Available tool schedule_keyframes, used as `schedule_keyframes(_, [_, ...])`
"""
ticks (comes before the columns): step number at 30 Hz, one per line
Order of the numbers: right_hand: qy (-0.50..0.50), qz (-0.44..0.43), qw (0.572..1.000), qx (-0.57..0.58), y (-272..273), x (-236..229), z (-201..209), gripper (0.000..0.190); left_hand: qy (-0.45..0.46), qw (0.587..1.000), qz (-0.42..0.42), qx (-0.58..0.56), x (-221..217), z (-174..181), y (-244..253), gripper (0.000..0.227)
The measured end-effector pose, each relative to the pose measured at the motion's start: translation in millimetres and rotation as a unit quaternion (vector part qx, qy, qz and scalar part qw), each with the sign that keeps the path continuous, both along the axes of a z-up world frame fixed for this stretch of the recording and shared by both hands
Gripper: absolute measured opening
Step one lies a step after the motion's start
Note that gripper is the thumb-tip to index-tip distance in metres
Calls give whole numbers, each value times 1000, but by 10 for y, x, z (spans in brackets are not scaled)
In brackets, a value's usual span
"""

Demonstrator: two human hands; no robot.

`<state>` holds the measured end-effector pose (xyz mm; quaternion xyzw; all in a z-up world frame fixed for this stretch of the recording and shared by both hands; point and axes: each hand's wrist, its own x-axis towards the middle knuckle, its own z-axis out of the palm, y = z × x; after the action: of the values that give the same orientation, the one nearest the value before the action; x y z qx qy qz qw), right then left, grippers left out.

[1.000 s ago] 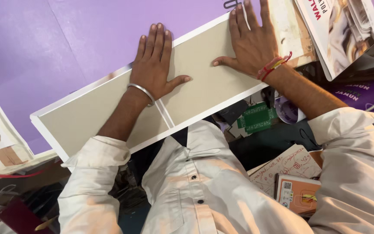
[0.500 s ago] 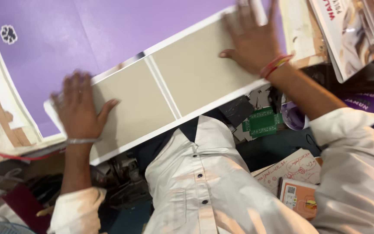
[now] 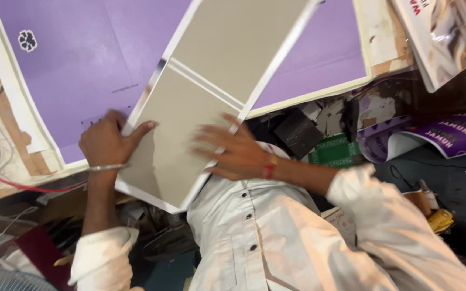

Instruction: The person repeatedly folds and unfolds a multi-panel paper sample on a purple work surface. They smooth the panels with both hands, then fold the sample into a compact stack and place it aside. This sequence is repeated several times with the same sample.

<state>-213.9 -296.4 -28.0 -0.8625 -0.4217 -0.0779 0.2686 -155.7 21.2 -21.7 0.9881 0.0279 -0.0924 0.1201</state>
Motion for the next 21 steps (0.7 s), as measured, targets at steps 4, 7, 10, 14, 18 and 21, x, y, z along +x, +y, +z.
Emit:
schedule_keyframes(4, [182,-286,881,330,-465,-363,-286,57,53,967,49,-243,-56,-89,-58,50])
schedule_keyframes(7, [432,-279,680,523,-453,-425,-413,66,60,827,94,-552,-48,-190,-251,37])
schedule_keyframes(10, [485,-264,642,532,-494,-326,-338,86,48,734,112,-668,-104,-271,-697,21])
schedule_keyframes(14, [408,-304,811,289,-1160,177,60,91,-104,818,57,-562,-510,-255,-1485,34])
schedule_keyframes(18, [378,-252,891,-26,-1925,637,464,76,259,899,-58,-348,-769,-131,-1543,40])
schedule_keyframes(21, [352,-212,905,-110,-2166,903,764,60,-14,955,-152,-256,-613,133,-1418,40])
